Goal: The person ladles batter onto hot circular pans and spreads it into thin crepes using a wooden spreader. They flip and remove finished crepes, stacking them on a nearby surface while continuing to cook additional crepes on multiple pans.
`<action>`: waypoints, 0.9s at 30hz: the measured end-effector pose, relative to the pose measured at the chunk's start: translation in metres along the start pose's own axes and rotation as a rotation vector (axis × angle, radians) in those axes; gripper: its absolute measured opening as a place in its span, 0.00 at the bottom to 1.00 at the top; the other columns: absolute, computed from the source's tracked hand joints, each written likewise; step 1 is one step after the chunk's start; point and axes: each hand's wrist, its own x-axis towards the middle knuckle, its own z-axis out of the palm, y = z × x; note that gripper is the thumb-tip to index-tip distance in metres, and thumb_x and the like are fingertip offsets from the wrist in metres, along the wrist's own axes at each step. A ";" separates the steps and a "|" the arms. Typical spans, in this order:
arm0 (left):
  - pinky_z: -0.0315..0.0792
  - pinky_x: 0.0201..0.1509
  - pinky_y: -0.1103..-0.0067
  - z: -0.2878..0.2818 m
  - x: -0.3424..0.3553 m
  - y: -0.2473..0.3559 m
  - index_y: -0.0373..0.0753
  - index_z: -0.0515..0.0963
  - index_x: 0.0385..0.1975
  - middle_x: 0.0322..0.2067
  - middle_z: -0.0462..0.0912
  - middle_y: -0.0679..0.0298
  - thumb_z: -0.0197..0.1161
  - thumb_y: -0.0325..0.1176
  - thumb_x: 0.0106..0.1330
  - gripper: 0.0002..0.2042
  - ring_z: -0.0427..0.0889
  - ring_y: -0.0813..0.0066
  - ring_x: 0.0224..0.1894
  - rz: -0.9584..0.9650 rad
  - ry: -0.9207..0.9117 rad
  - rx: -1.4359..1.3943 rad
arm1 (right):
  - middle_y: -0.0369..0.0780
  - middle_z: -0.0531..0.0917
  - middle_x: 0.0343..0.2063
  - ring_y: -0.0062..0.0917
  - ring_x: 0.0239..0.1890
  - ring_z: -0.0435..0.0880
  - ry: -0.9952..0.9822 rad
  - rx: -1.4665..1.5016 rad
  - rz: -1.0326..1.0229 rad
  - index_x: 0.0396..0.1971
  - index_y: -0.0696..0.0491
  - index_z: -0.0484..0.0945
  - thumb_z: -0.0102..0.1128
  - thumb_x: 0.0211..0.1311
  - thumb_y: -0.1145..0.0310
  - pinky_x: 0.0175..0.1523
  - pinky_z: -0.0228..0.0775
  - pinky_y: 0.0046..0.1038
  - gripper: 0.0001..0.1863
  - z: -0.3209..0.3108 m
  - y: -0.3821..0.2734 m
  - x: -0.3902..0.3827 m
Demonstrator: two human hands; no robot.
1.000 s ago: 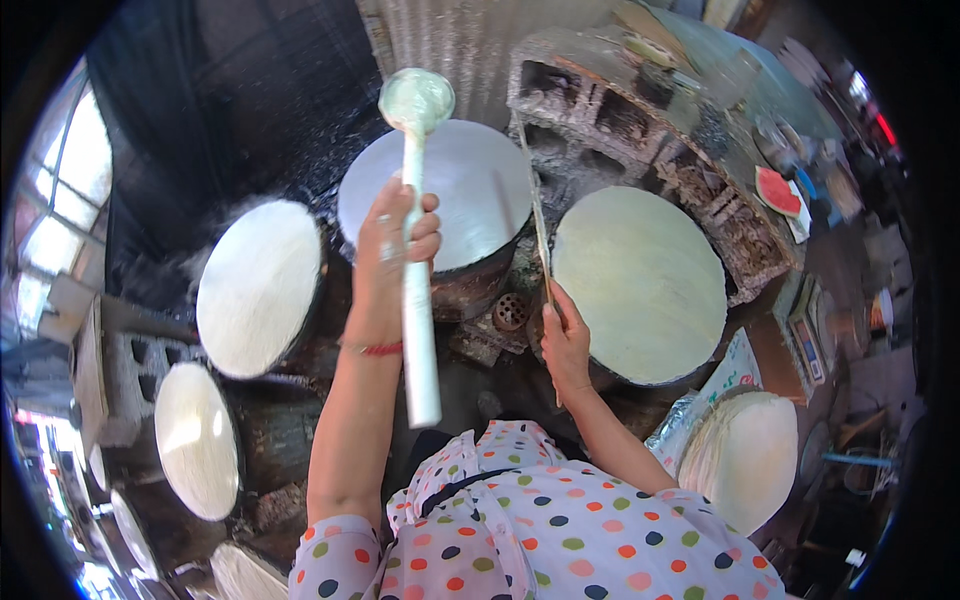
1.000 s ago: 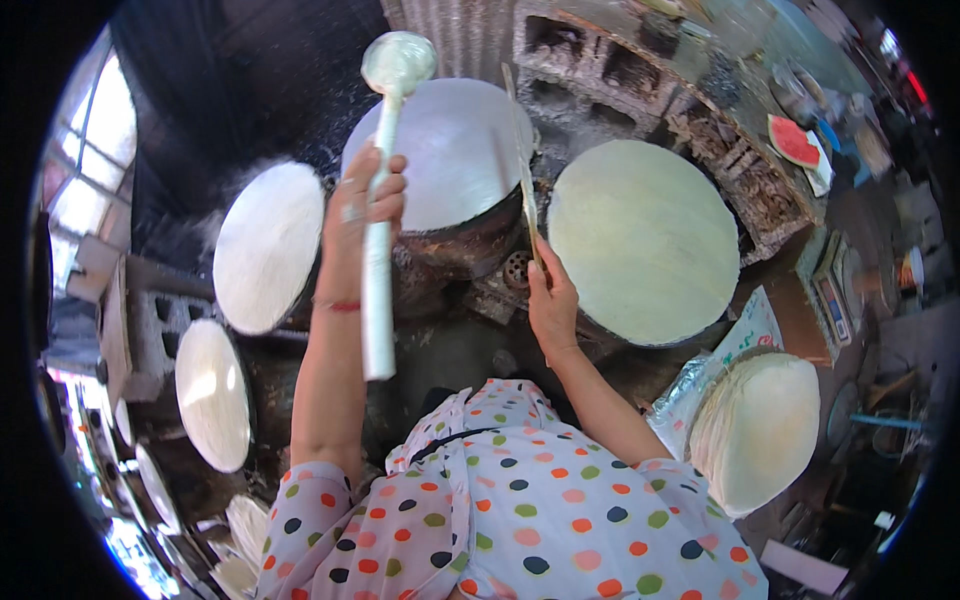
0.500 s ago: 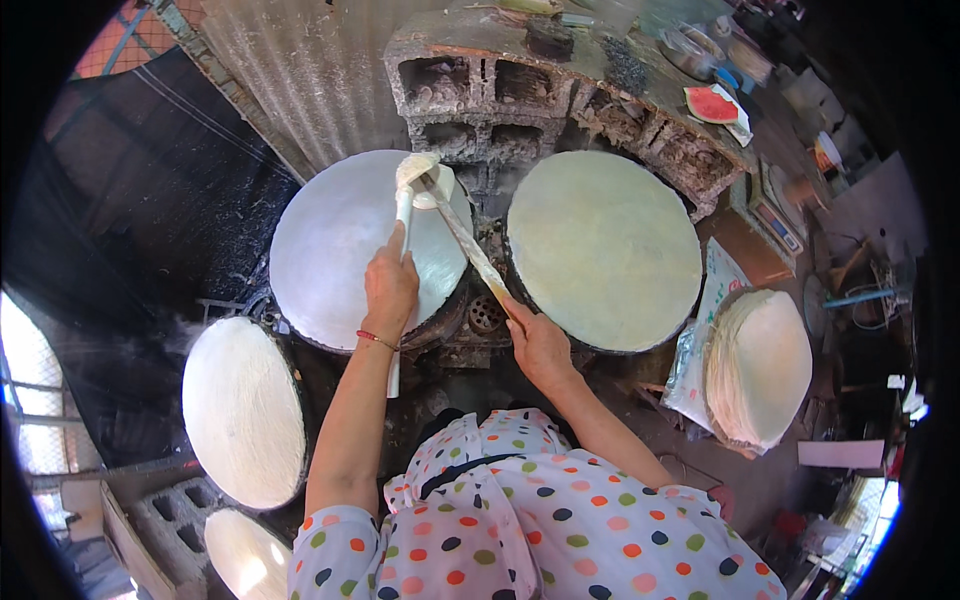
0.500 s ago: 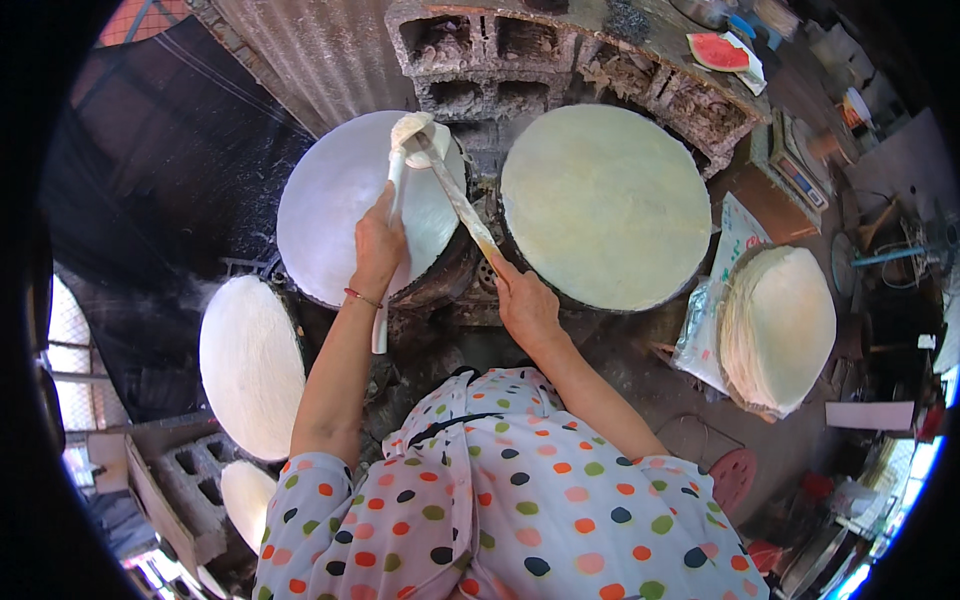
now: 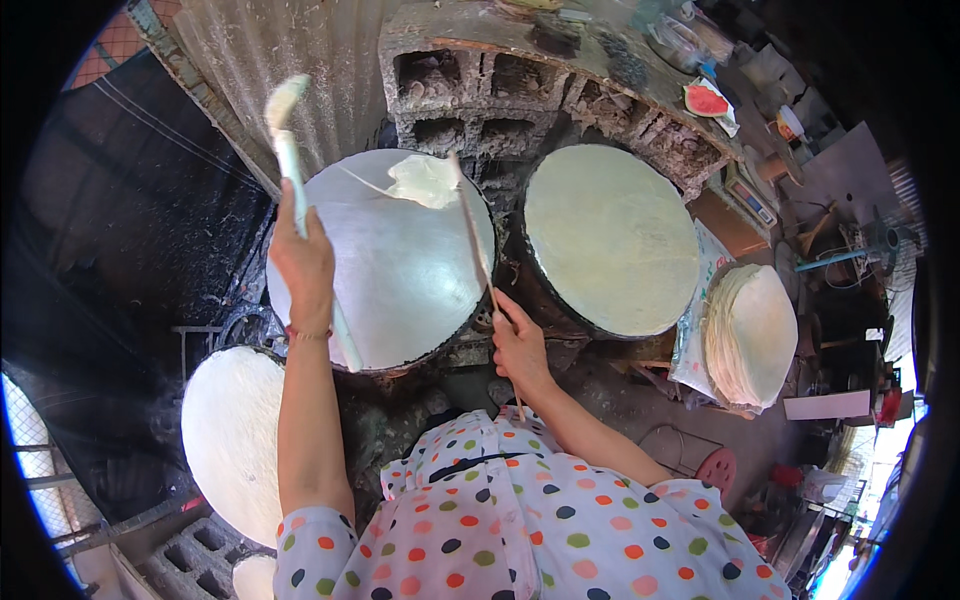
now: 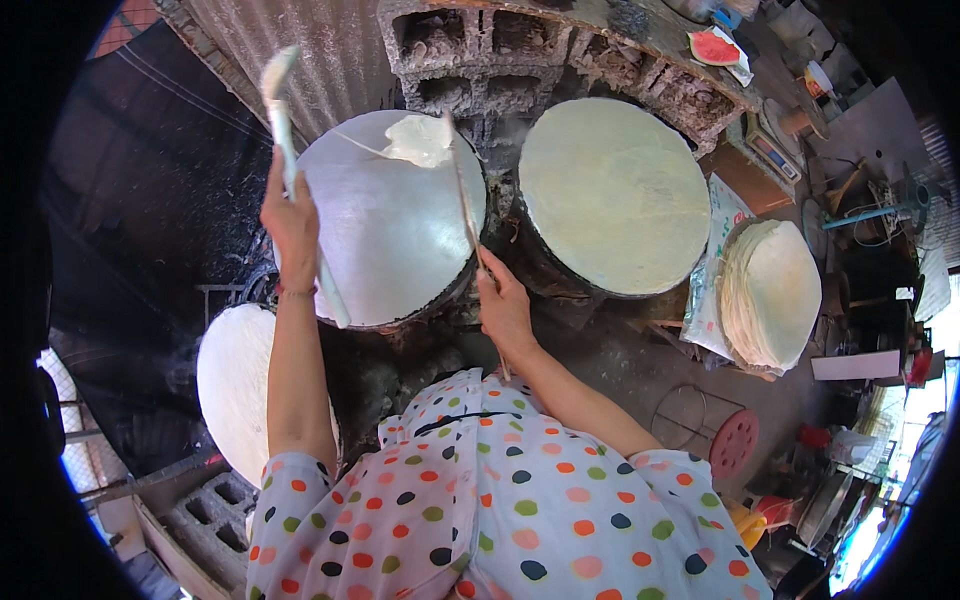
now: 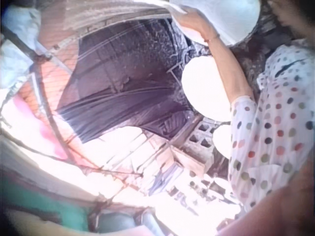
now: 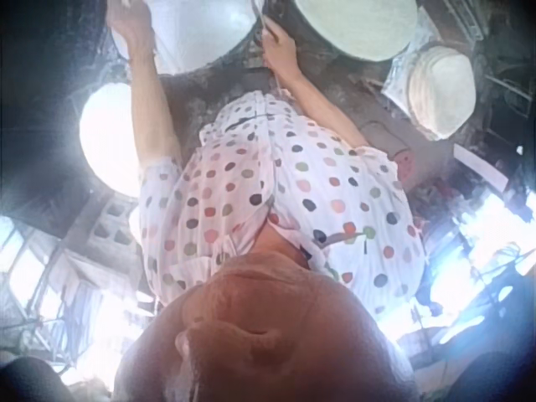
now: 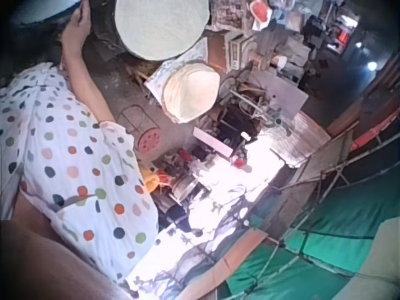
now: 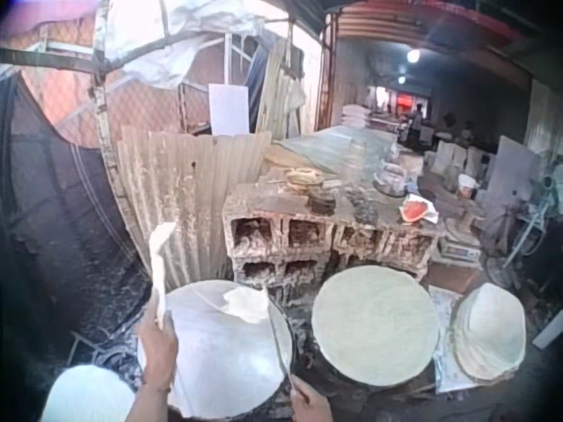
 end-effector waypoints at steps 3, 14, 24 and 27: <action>0.73 0.35 0.76 -0.020 -0.010 0.009 0.36 0.66 0.62 0.36 0.81 0.53 0.56 0.22 0.64 0.24 0.80 0.69 0.31 -0.195 -0.081 -0.112 | 0.27 0.63 0.18 0.09 0.13 0.58 -0.042 0.003 -0.004 0.63 0.41 0.66 0.48 0.70 0.64 0.15 0.54 0.16 0.22 0.017 0.015 0.003; 0.61 0.12 0.87 -0.042 -0.076 0.043 0.38 0.60 0.66 0.27 0.72 0.65 0.52 0.24 0.68 0.25 0.66 0.88 0.15 -0.722 -0.247 -0.574 | 0.49 0.81 0.44 0.33 0.43 0.82 -0.027 -0.750 -0.598 0.57 0.52 0.71 0.50 0.66 0.69 0.47 0.71 0.28 0.20 0.056 -0.007 0.044; 0.58 0.12 0.89 -0.053 -0.080 0.047 0.39 0.58 0.66 0.26 0.71 0.66 0.52 0.27 0.70 0.25 0.65 0.88 0.15 -0.828 -0.181 -0.716 | 0.48 0.83 0.42 0.26 0.33 0.81 -0.112 -0.532 -0.421 0.57 0.50 0.72 0.50 0.67 0.68 0.43 0.72 0.26 0.19 0.084 -0.010 0.052; 0.58 0.12 0.89 -0.056 -0.081 0.046 0.39 0.56 0.67 0.26 0.70 0.66 0.51 0.27 0.70 0.25 0.65 0.88 0.16 -0.844 -0.154 -0.764 | 0.49 0.83 0.39 0.31 0.34 0.82 -0.213 -0.603 -0.541 0.58 0.47 0.72 0.51 0.66 0.67 0.42 0.73 0.29 0.20 0.089 -0.007 0.060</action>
